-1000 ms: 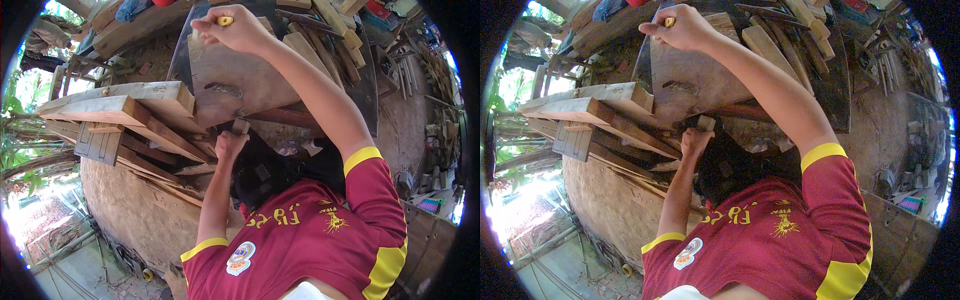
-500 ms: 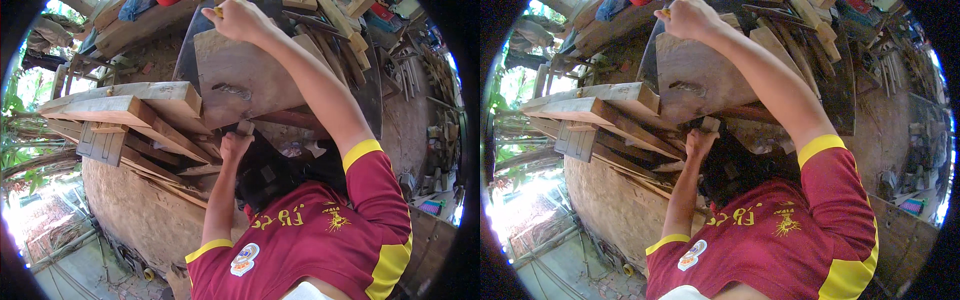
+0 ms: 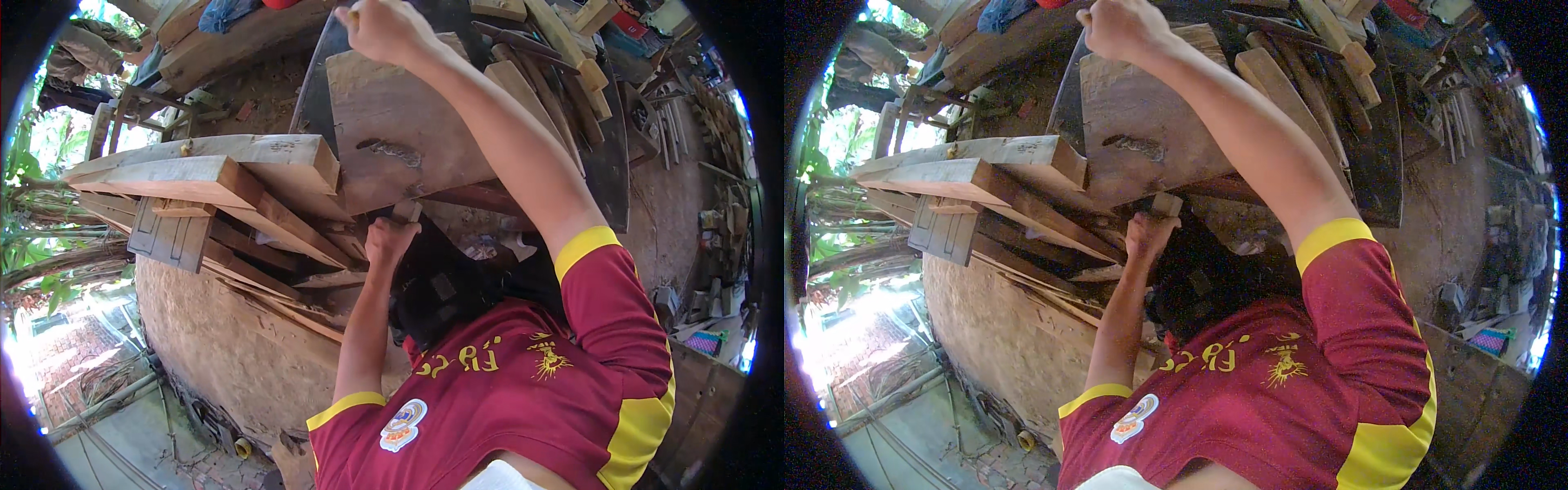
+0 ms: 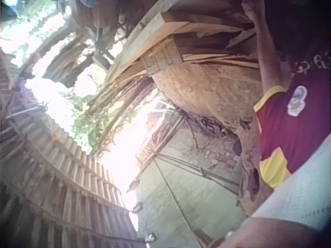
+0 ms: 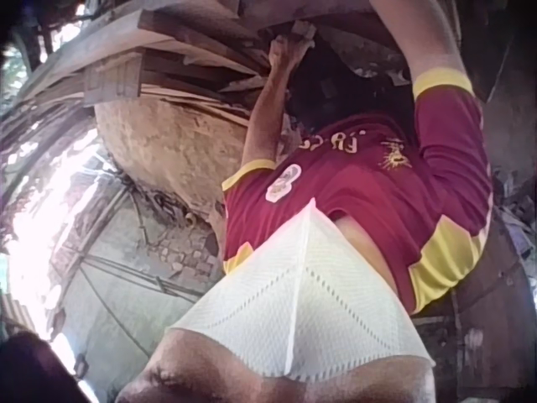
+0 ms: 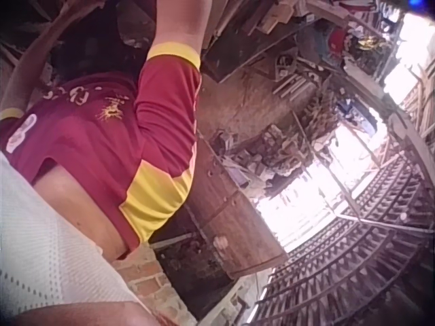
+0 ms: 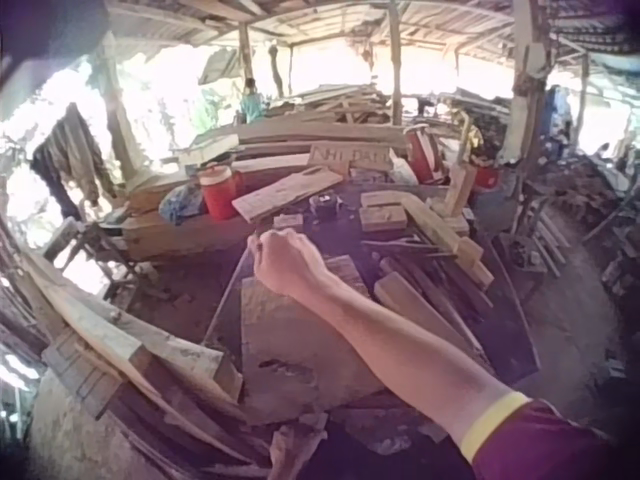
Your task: The person uses a chisel and mallet to shape a small wooden block, then brushes away wood shavings from the workbench. The person handles the wooden block and tools directly, performing repeated chiseling and cleaning actions.
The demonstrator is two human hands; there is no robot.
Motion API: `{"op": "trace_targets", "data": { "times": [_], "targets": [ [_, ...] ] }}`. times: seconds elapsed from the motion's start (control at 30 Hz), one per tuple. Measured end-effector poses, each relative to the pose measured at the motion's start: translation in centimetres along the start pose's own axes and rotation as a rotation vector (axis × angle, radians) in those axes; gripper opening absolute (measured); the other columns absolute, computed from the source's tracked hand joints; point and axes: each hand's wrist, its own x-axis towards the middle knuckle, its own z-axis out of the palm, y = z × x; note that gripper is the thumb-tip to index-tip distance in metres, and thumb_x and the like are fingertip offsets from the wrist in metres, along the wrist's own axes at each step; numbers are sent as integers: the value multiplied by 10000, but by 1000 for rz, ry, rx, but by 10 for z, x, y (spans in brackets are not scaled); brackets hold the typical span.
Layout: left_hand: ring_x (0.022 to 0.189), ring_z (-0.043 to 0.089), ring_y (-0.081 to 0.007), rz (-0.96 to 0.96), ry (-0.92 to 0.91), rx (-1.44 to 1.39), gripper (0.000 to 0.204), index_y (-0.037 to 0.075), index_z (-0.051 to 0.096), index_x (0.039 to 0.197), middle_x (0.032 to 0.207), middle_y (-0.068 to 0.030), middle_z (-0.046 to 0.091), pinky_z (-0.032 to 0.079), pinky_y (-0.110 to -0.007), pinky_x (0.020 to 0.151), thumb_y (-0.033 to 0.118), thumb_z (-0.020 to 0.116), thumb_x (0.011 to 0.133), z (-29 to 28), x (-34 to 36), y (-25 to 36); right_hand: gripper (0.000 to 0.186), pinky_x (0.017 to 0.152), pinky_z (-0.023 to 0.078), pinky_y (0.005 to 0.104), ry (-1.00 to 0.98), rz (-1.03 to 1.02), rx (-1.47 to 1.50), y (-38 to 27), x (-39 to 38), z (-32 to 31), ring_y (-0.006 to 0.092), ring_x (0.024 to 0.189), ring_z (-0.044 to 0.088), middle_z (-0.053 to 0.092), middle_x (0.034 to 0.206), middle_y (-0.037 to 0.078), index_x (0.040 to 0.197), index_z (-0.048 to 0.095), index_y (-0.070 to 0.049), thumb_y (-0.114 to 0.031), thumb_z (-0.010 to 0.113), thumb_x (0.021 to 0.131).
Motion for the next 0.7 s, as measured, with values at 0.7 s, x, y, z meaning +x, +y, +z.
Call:
{"op": "trace_targets", "data": {
  "times": [0.7],
  "targets": [
    [1063, 650, -369, 21, -7, -25, 660, -74, 688, 1021, 1088, -272, 671, 528, -415, 906, 437, 737, 605, -1, -2, -3, 515, 481, 493, 315, -155, 175, 802, -20, 11, 10, 165, 507, 636, 625, 544, 79, 646, 623, -13, -391, 546, 987]
  ]
}}
